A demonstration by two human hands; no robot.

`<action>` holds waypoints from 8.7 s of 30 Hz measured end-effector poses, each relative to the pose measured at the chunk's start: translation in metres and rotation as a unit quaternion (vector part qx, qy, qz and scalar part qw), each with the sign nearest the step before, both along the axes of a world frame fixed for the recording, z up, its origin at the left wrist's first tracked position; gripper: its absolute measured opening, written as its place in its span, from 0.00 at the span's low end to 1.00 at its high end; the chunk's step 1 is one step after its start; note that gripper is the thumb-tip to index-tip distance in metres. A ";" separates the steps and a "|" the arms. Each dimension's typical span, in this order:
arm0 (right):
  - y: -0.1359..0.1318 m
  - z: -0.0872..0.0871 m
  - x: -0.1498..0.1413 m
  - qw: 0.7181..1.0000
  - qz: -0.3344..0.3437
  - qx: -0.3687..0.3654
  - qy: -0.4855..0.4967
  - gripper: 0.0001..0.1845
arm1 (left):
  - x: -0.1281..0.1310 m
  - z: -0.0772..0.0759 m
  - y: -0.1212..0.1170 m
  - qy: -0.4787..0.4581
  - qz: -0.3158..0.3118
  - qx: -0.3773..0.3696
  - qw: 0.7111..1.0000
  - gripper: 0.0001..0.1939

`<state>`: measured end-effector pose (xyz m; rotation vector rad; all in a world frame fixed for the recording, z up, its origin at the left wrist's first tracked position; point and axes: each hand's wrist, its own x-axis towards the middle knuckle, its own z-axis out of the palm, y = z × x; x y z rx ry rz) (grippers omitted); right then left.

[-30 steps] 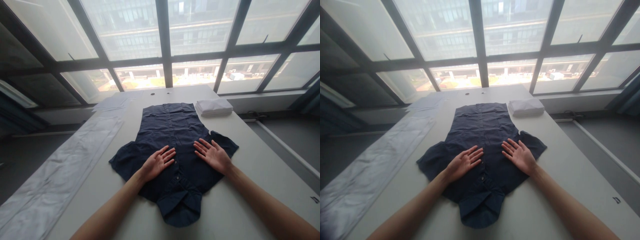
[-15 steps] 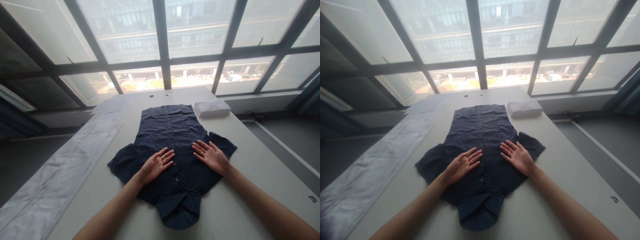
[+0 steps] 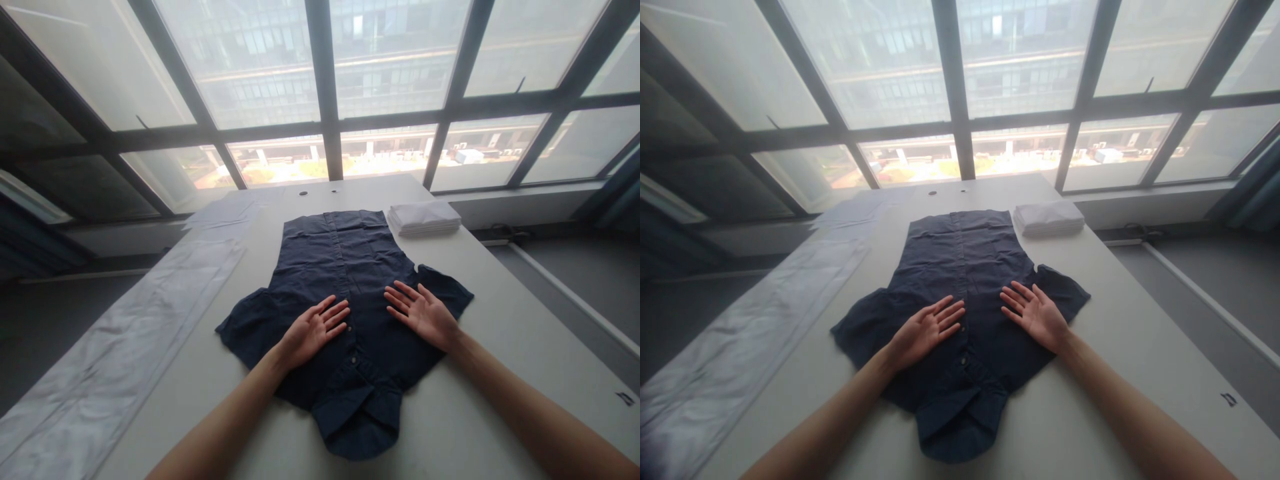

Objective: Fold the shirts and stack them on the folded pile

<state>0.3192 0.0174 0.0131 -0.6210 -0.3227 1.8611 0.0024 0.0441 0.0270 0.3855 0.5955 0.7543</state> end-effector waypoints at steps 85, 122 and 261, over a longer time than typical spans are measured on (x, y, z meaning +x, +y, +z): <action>0.118 0.008 0.002 0.960 -0.226 0.013 -0.167 0.19 | 0.025 -0.033 0.043 0.692 -0.085 0.603 0.387 0.28; 0.066 -0.014 0.008 0.964 -0.233 0.026 -0.129 0.22 | -0.012 -0.012 0.068 0.158 0.164 0.163 0.960 0.19; 0.066 -0.023 -0.070 0.521 -0.001 0.272 -0.809 0.31 | -0.040 -0.021 0.063 0.744 -0.121 0.545 0.367 0.30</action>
